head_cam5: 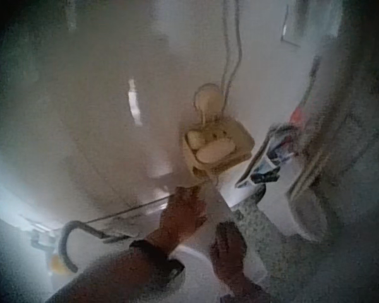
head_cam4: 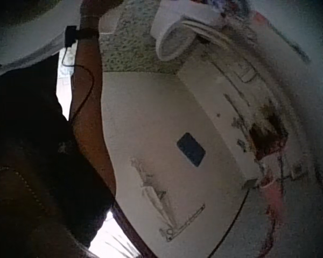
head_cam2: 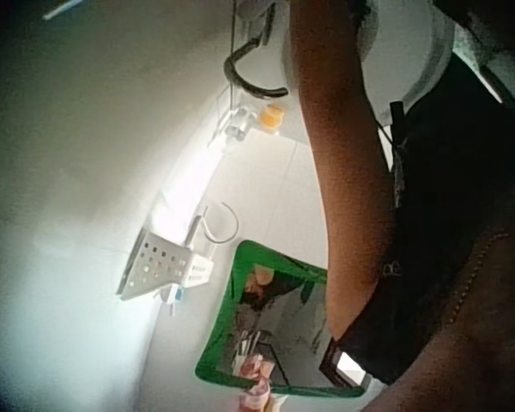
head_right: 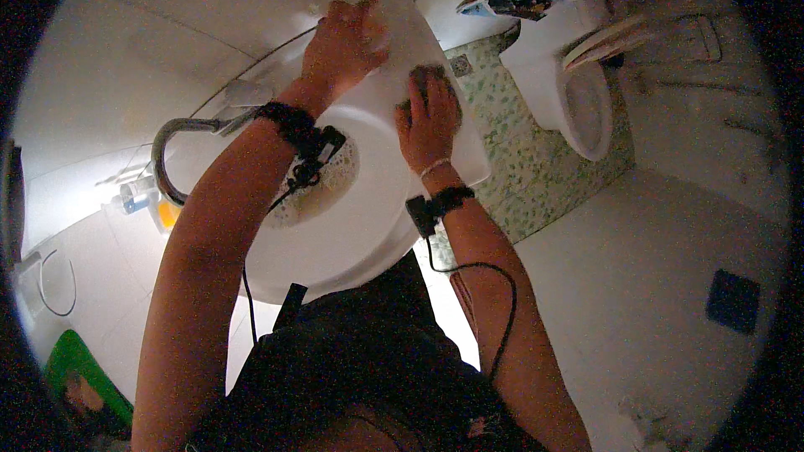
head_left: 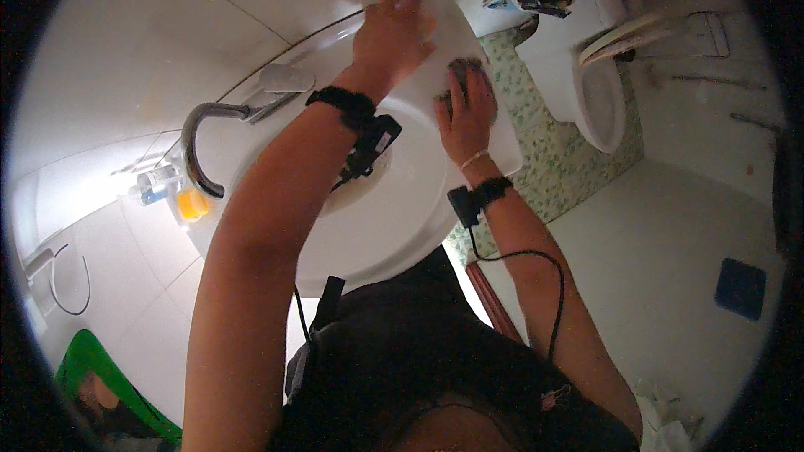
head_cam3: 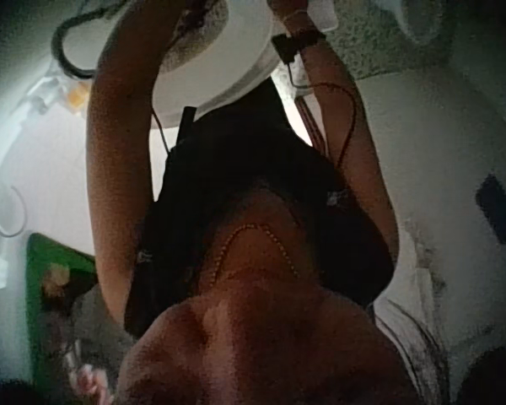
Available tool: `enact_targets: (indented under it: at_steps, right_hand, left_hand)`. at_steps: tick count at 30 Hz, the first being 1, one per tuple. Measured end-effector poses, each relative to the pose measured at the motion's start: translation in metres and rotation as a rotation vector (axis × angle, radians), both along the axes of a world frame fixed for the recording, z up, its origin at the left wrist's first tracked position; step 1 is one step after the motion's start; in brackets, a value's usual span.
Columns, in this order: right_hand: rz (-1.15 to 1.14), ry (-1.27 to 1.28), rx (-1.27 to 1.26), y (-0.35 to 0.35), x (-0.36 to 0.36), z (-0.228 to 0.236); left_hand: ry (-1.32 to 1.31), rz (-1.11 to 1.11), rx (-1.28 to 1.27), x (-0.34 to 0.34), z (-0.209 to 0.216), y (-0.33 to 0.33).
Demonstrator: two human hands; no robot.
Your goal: The person wipes the floor around a furniture base and various items with a cloth, then walks to a sink to rinse the cloth by hand.
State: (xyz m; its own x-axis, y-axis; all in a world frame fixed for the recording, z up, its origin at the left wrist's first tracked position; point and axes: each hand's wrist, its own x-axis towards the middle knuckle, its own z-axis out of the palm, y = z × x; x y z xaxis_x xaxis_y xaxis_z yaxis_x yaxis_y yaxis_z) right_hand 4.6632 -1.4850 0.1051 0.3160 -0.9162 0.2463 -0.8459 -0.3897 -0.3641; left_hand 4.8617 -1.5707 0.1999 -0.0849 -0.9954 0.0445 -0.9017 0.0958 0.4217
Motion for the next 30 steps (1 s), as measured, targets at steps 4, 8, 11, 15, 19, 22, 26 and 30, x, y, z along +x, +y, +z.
enact_targets:
  at_steps: [4,8,11,15,19,22,26,30]
  right_hand:
    - [0.072,-0.04,-0.187,-0.057,0.021,-0.004]
    - [0.121,-0.204,-0.022,-0.086,0.091,0.012]
    - [0.348,0.051,0.238,-0.056,0.127,0.023]
    - [0.651,-0.246,0.187,-0.034,0.11,0.014]
    - [0.868,-0.126,0.091,-0.019,0.014,0.006]
    - [0.912,-0.014,0.24,0.004,-0.036,0.024]
    - [0.846,0.076,0.312,0.055,-0.062,0.049]
    - [1.044,0.033,0.441,0.1,-0.063,0.042]
  left_hand:
    - [0.16,0.01,-0.161,0.019,0.028,0.016]
    - [0.234,-0.071,-0.341,0.04,0.076,0.031]
    - [0.229,-0.105,-0.342,0.045,0.074,0.032]
    - [0.108,-0.032,-0.349,0.039,0.025,0.019]
    - [0.058,-0.043,-0.222,0.02,0.006,0.022]
    - [0.036,-0.025,-0.069,0.017,0.004,0.025]
    - [0.11,-0.045,-0.212,0.03,0.005,0.036]
    - [0.268,-0.05,-0.423,0.063,0.022,0.075]
